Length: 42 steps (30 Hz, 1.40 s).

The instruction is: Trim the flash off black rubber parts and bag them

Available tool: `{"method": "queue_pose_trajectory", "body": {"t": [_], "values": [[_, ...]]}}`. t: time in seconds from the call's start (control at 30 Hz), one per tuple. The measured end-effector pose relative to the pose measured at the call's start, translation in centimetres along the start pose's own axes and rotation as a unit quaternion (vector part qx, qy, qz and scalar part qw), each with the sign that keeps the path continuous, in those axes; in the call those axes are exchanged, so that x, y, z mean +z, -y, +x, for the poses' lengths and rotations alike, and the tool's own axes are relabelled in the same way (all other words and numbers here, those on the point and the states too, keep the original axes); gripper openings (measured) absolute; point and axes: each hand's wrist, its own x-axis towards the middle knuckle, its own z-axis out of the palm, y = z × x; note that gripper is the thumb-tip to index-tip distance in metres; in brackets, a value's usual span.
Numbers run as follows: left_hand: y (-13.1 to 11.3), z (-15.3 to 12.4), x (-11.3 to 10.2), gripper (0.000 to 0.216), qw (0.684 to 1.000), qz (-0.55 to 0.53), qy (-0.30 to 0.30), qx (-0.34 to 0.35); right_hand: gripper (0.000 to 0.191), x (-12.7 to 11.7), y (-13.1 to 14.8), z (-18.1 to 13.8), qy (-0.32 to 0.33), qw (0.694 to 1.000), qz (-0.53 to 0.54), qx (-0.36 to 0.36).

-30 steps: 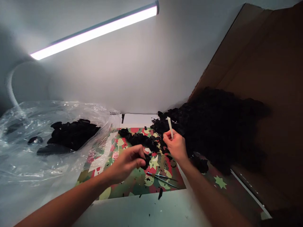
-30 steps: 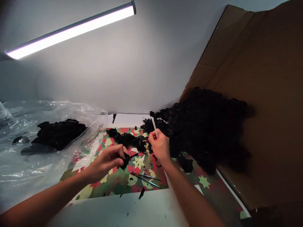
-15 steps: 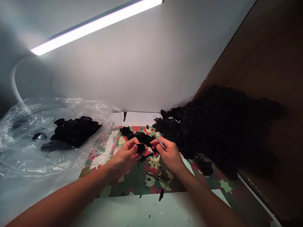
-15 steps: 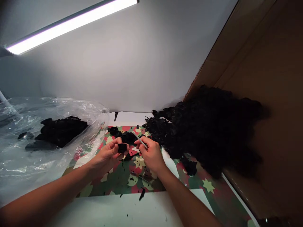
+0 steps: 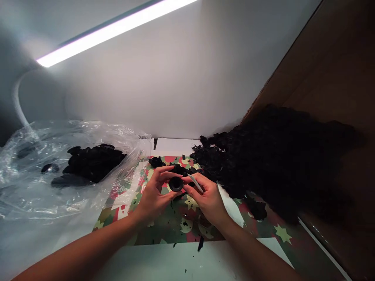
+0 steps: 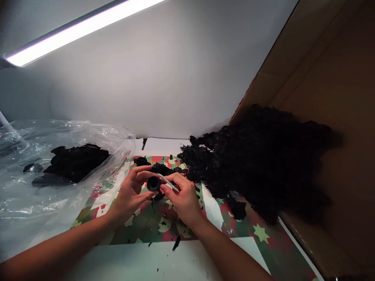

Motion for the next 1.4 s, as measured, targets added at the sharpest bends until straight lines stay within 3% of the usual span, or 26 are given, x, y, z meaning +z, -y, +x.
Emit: {"method": "queue_pose_trajectory", "body": {"t": [0.2,0.47,0.6,0.77,0.9,0.97,1.07,1.17,1.3,1.4], "values": [[0.4,-0.2,0.0,0.059,1.0,-0.025,0.012,0.001,0.029,-0.3,-0.2,-0.1,-0.052,0.998,-0.027,0.015],[0.4,-0.2,0.1,0.053,0.999,-0.031,0.017,0.005,0.047,-0.4,-0.9,-0.6,-0.084,0.994,0.076,0.004],[0.5,-0.2,0.1,0.044,0.999,-0.036,0.018,0.008,0.041,-0.5,-0.6,-0.4,-0.077,0.996,0.043,-0.015],[0.7,-0.4,-0.2,0.03,0.999,0.03,0.025,0.011,0.018,-0.3,0.1,-0.4,-0.039,0.993,-0.058,-0.095],[0.7,-0.4,-0.1,0.024,0.995,0.091,0.03,0.021,0.008,0.5,0.3,-0.7,-0.002,0.993,-0.079,-0.083],[0.6,-0.3,0.0,0.022,0.992,0.127,0.025,0.015,0.011,0.9,0.2,-0.8,0.006,0.992,-0.095,-0.078],[0.4,-0.3,0.2,0.025,0.989,0.141,0.031,-0.033,0.021,0.9,-0.2,-0.5,0.027,0.994,-0.096,-0.039],[0.3,-0.3,0.3,0.032,0.99,0.087,0.057,-0.097,0.029,0.6,-0.6,0.0,0.073,0.996,0.008,0.054],[0.2,-0.4,0.6,0.033,0.985,-0.034,0.082,-0.147,0.042,0.3,-0.7,0.1,0.14,0.946,0.226,0.186],[0.1,-0.5,0.8,0.032,0.98,-0.089,0.095,-0.151,0.049,0.2,-0.5,0.1,0.141,0.932,0.262,0.206]]}}
